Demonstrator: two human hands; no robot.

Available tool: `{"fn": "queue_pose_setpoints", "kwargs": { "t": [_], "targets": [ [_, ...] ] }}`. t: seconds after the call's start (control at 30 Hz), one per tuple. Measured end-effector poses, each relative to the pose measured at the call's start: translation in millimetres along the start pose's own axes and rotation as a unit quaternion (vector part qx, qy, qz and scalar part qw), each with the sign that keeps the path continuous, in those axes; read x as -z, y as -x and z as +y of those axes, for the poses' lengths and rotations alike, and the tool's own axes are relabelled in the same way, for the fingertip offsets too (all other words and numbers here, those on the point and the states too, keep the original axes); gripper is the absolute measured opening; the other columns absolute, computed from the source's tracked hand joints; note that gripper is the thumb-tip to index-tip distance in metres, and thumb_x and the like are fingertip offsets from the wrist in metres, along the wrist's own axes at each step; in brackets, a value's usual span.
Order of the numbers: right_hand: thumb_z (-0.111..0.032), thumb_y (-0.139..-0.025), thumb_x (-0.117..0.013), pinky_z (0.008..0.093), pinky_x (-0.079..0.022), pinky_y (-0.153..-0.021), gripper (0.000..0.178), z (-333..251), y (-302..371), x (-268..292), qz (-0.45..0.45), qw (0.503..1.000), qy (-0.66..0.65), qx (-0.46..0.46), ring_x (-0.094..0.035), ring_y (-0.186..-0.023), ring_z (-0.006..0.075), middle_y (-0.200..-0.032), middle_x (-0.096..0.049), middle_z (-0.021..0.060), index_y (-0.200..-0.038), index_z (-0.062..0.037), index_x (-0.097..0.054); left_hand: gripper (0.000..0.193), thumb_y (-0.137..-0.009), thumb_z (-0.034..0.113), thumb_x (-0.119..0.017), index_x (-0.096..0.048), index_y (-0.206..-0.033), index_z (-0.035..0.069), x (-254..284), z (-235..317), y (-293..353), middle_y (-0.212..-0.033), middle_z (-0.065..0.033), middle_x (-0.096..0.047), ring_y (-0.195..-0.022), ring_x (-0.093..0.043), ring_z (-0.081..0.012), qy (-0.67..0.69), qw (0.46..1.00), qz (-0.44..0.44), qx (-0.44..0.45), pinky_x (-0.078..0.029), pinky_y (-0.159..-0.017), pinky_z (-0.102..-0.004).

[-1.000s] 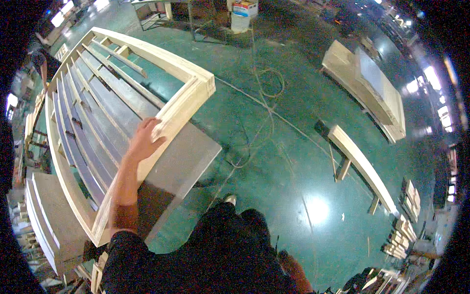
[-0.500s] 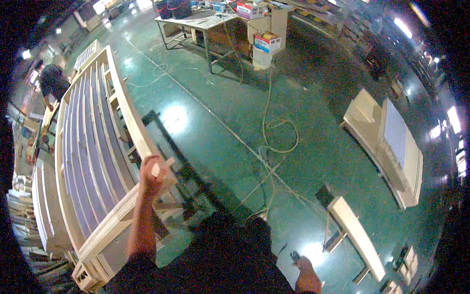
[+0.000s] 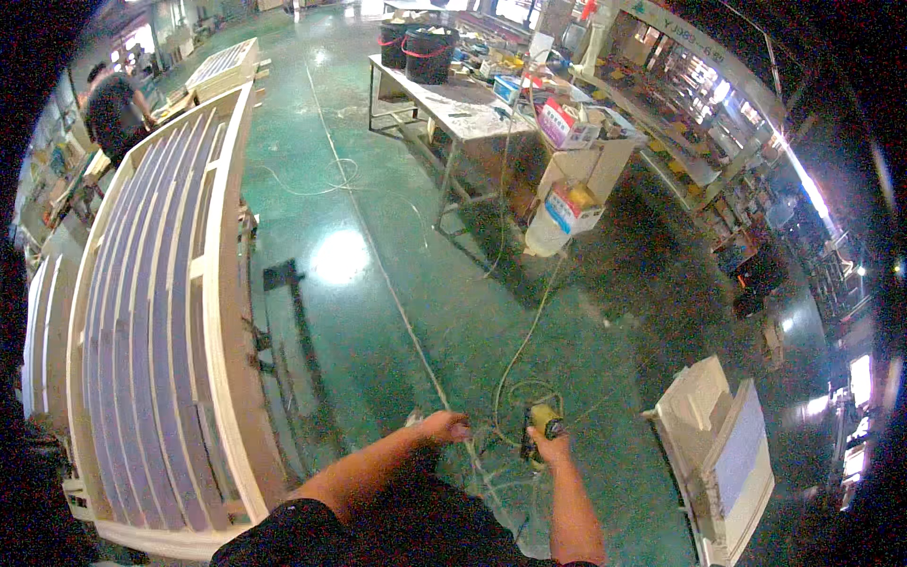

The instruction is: The person uses a pneumatic nail gun to attach wooden slats to a large wooden frame structure. They repeatedly position the slats, fire the nail gun to secure them, and adjust the frame's position on the floor. The person also retrieves small wooden blocks from a bucket and places them on the frame.

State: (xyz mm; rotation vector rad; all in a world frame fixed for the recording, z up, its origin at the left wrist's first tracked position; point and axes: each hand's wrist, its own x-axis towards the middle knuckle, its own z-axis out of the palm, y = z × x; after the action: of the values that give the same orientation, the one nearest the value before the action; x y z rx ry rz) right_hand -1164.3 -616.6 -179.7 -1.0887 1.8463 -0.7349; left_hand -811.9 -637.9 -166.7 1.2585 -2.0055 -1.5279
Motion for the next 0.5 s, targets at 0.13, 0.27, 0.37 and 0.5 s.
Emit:
{"fn": "queue_pose_setpoints", "kwargs": {
  "t": [0.13, 0.27, 0.37, 0.5],
  "targets": [
    [-0.028, -0.086, -0.081, 0.0347, -0.052, -0.062, 0.03, -12.8, -96.3, -20.1, -0.041, 0.997, 0.058, -0.036, -0.065, -0.063, 0.0154, -0.074, -0.068, 0.0019, -0.092, -0.0015, -0.069, 0.039, -0.087, 0.039, -0.071, -0.071, -0.108, 0.006, 105.1, -107.0, -27.1, -0.105, -0.0175, -0.074, -0.1, -0.068, -0.0387, -0.125, 0.976, -0.102, 0.146, -0.054, -0.087, -0.0468],
    [-0.03, -0.083, -0.082, 0.0393, -0.055, -0.067, 0.04, -49.4, -172.9, -36.1, -0.028, 0.966, 0.222, -0.129, -0.07, -0.077, 0.0242, -0.092, -0.072, 0.0132, -0.102, 0.0018, -0.069, 0.039, -0.088, 0.038, -0.07, -0.072, -0.104, 0.003, 230.3, -189.0, 1.3, -0.101, -0.0162, -0.074, -0.095, -0.07, -0.0337, -0.002, 0.938, 0.118, 0.325, -0.054, -0.084, -0.0447],
    [-0.03, -0.081, -0.082, 0.0436, -0.056, -0.073, 0.051, -109.2, -219.4, -52.9, -0.094, 0.95, 0.235, -0.185, -0.07, -0.089, 0.0304, -0.107, -0.071, 0.0196, -0.112, 0.0068, -0.065, 0.033, -0.088, 0.031, -0.071, -0.071, -0.102, 0.002, 273.9, -296.5, 67.1, -0.085, -0.0112, -0.071, -0.074, -0.068, -0.0245, 0.097, 0.843, 0.386, 0.362, -0.054, -0.068, -0.0396],
    [-0.027, -0.082, -0.08, 0.0447, -0.057, -0.074, 0.056, -57.1, -356.8, -65.8, -0.165, 0.91, 0.287, -0.251, -0.07, -0.089, 0.0319, -0.109, -0.07, 0.0203, -0.12, 0.0084, -0.059, 0.026, -0.087, 0.025, -0.07, -0.07, -0.099, 0.002, 301.8, -295.3, 87.5, -0.08, -0.0091, -0.07, -0.069, -0.066, -0.0226, 0.25, 0.675, 0.377, 0.583, -0.053, -0.063, -0.0391]
  ]
}}
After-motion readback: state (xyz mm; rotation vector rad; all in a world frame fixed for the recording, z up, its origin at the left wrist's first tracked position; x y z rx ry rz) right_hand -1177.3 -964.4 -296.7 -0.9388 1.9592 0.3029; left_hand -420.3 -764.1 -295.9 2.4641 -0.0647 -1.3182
